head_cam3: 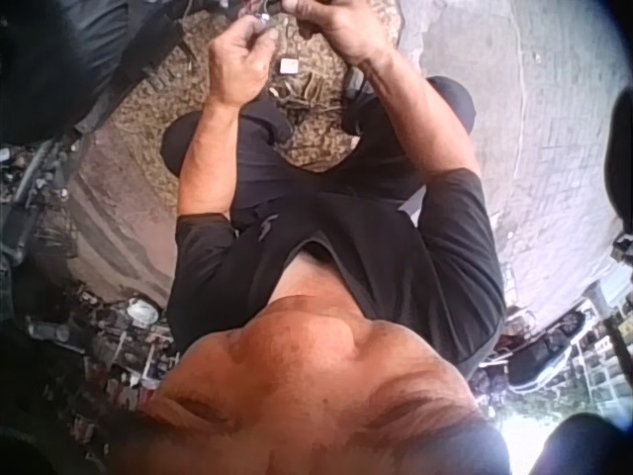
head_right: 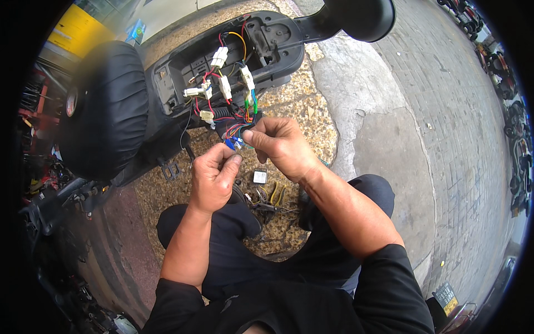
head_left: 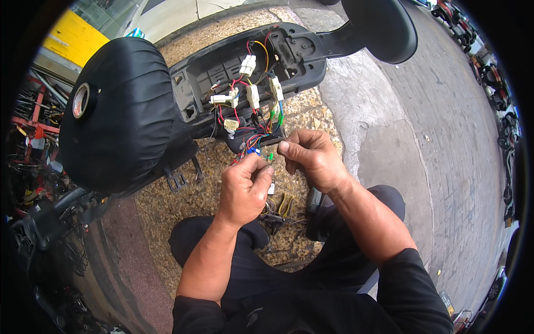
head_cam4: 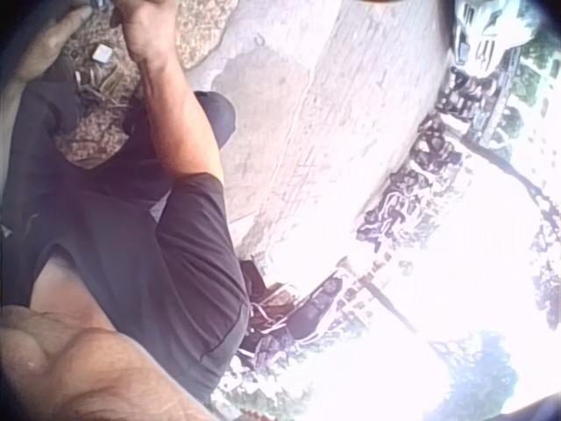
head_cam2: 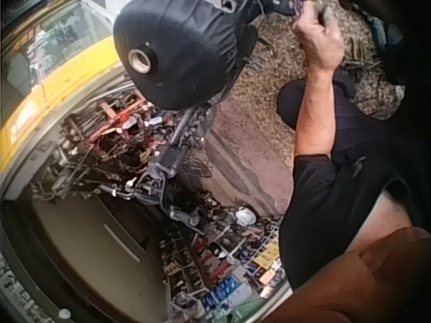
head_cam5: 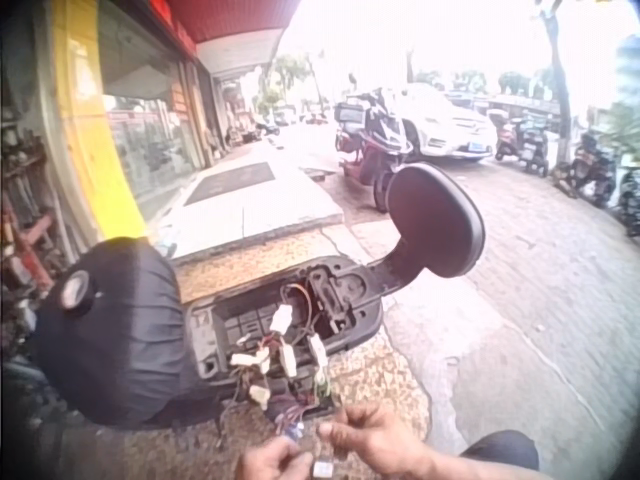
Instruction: The person sits on the ground and works on the exposed wiring under the seat of a scooter. They use pliers to strip and connect wires, then wrap connections with electrical tape. The person repeatedly lifts and lowers the seat to access the wiring.
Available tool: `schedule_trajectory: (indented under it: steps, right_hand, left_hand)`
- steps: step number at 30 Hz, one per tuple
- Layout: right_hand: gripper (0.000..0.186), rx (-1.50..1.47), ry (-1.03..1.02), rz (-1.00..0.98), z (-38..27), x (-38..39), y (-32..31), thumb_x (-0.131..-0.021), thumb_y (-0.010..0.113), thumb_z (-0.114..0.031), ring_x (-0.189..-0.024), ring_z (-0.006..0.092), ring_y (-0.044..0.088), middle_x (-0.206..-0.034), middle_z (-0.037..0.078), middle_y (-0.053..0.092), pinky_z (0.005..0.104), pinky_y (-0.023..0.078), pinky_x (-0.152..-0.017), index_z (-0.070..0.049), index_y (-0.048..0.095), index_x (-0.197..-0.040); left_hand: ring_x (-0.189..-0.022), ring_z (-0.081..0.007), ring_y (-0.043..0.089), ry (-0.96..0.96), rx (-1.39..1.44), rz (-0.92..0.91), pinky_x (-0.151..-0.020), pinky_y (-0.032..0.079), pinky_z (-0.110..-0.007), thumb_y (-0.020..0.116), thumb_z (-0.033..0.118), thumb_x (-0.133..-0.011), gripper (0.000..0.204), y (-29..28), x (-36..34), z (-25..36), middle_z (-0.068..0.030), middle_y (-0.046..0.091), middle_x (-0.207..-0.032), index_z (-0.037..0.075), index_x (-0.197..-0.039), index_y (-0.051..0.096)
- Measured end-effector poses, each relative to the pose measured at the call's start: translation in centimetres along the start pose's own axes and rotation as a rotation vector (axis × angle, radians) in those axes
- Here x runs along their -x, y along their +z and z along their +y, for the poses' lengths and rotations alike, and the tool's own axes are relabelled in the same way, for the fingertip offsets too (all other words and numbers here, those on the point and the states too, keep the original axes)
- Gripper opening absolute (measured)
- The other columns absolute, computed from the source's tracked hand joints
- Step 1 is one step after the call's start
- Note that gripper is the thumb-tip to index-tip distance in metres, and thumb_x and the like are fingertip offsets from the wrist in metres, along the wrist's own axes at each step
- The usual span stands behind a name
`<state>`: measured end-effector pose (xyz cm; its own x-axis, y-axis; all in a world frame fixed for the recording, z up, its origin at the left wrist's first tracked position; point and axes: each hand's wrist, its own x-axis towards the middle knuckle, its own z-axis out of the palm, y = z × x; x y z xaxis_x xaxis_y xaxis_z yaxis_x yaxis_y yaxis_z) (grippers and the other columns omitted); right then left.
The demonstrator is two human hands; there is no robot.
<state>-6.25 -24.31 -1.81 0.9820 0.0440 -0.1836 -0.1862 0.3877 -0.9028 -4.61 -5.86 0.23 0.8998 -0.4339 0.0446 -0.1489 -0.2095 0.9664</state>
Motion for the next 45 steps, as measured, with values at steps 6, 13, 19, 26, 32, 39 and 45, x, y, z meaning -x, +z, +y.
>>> schedule_trajectory:
  steps: [6,13,19,26,32,39,45]
  right_hand:
    - [0.028,0.021,0.001,0.067,0.0,0.0,0.3,-0.092,0.069,-0.021,-0.053,0.0093,0.053,-0.063,0.001,0.055,0.0246,0.043,-0.051,-0.007,0.057,-0.071]
    - [0.027,-0.066,0.067,0.130,-1.6,-0.1,0.3,-0.094,0.064,-0.021,-0.055,0.0114,0.055,-0.064,0.002,0.055,0.0260,0.045,-0.052,-0.006,0.058,-0.073]
    - [0.022,-0.256,0.100,0.064,-1.8,0.1,0.3,-0.093,0.067,-0.021,-0.058,0.0125,0.057,-0.067,0.003,0.058,0.0260,0.046,-0.053,-0.003,0.064,-0.082]
    - [0.020,-0.018,0.009,0.049,-1.0,-0.2,-0.2,-0.092,0.069,-0.018,-0.054,0.0091,0.052,-0.063,0.002,0.057,0.0242,0.040,-0.049,-0.002,0.063,-0.080]
    - [0.025,0.097,-0.010,0.078,-1.0,-0.1,0.1,-0.092,0.069,-0.021,-0.052,0.0091,0.051,-0.062,0.002,0.056,0.0239,0.039,-0.048,-0.004,0.059,-0.076]
    - [0.025,0.154,0.005,0.076,-0.7,-0.1,0.3,-0.092,0.068,-0.020,-0.052,0.0083,0.050,-0.062,0.001,0.056,0.0237,0.039,-0.048,-0.004,0.058,-0.076]
    - [0.024,0.128,-0.022,0.084,-0.8,0.0,0.2,-0.093,0.067,-0.019,-0.053,0.0087,0.051,-0.063,0.002,0.056,0.0237,0.040,-0.049,-0.004,0.058,-0.078]
  left_hand:
    - [-0.051,-0.0054,0.048,0.060,-0.101,0.026,-0.047,0.038,-0.026,0.063,0.001,-0.089,0.014,0.1,-0.1,0.3,-0.0008,0.054,-0.056,0.001,-0.075,0.057]
    - [-0.057,-0.0036,0.045,-0.027,0.008,-0.010,-0.052,0.037,-0.023,0.060,0.002,-0.091,0.014,-0.3,0.0,-0.2,0.0027,0.052,-0.063,0.002,-0.078,0.057]
    - [-0.060,-0.0036,0.046,-0.131,0.228,-0.071,-0.054,0.039,-0.023,0.059,0.004,-0.093,0.015,-0.5,-0.1,-0.5,0.0035,0.053,-0.066,0.002,-0.078,0.058]
    - [-0.059,-0.0032,0.047,-0.180,0.323,-0.095,-0.052,0.039,-0.024,0.060,0.004,-0.093,0.017,-0.5,-0.2,-0.5,0.0037,0.053,-0.066,0.003,-0.076,0.057]
    - [-0.057,-0.0071,0.052,0.135,-0.242,0.092,-0.051,0.039,-0.026,0.064,-0.006,-0.084,0.013,0.0,0.0,-0.3,-0.0010,0.056,-0.065,0.001,-0.075,0.058]
    - [-0.054,-0.0133,0.055,0.373,-0.451,0.209,-0.050,0.041,-0.028,0.067,-0.010,-0.075,0.015,-0.2,-0.2,-0.2,-0.0078,0.058,-0.065,-0.001,-0.071,0.057]
    - [-0.056,-0.0100,0.054,0.165,-0.182,0.164,-0.050,0.041,-0.025,0.068,-0.003,-0.082,0.010,0.0,-0.2,-0.2,-0.0066,0.061,-0.069,0.000,-0.079,0.059]
